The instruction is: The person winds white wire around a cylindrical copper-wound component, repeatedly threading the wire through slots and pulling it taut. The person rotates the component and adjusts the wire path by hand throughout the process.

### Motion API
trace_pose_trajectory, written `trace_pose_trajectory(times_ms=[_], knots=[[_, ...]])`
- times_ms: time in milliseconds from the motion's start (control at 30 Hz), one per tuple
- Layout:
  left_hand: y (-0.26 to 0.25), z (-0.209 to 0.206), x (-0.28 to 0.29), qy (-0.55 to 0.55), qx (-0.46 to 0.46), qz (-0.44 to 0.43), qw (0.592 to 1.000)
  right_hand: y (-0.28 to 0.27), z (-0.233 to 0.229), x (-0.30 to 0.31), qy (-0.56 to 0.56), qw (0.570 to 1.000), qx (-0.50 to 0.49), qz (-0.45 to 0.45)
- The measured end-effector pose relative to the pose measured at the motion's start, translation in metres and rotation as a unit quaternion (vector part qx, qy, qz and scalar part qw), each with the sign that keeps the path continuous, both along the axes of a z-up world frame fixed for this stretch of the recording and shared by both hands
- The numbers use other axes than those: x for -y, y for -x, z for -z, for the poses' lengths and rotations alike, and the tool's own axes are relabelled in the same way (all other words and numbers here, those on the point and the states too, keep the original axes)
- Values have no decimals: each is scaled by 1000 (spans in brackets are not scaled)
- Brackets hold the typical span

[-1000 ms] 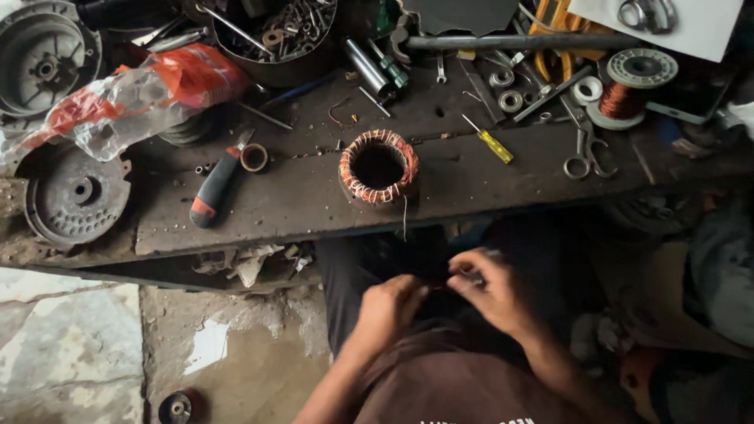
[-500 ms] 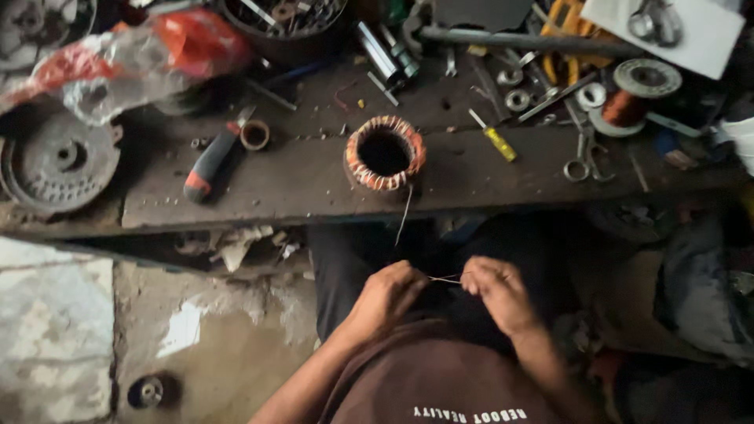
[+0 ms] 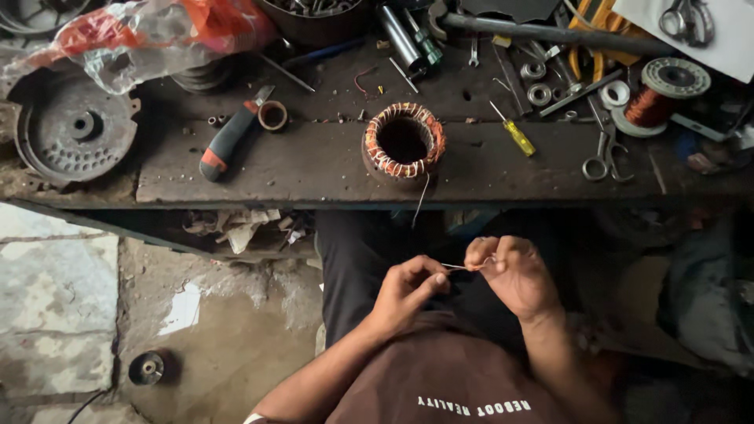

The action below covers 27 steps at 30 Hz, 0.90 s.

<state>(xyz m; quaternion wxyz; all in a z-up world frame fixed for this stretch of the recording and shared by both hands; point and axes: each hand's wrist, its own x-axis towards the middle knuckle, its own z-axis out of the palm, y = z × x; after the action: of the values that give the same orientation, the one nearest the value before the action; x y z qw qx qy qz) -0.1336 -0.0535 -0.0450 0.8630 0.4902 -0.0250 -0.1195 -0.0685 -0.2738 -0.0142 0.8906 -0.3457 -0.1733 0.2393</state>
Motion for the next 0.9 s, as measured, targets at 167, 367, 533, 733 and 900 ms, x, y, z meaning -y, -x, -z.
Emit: trace_pose_trajectory(times_ms=[167,367,533,733,900], knots=[[-10,-8,-5,31,-32,-44,998,-11,13,-12,-68,983,-164,48],[-17,-10,6,25,-25,-37,999,-6,42,-21,80,995,-31,59],[-19,9,12,-3,-50,-37,998,4,31,-10,311,927,153,142],[-31,24,13,-29,-26,-61,997,-11,17,-23,334,922,154,121],[-34,8,7,-65,0,-86,994,-8,16,-38,335,904,210,161]])
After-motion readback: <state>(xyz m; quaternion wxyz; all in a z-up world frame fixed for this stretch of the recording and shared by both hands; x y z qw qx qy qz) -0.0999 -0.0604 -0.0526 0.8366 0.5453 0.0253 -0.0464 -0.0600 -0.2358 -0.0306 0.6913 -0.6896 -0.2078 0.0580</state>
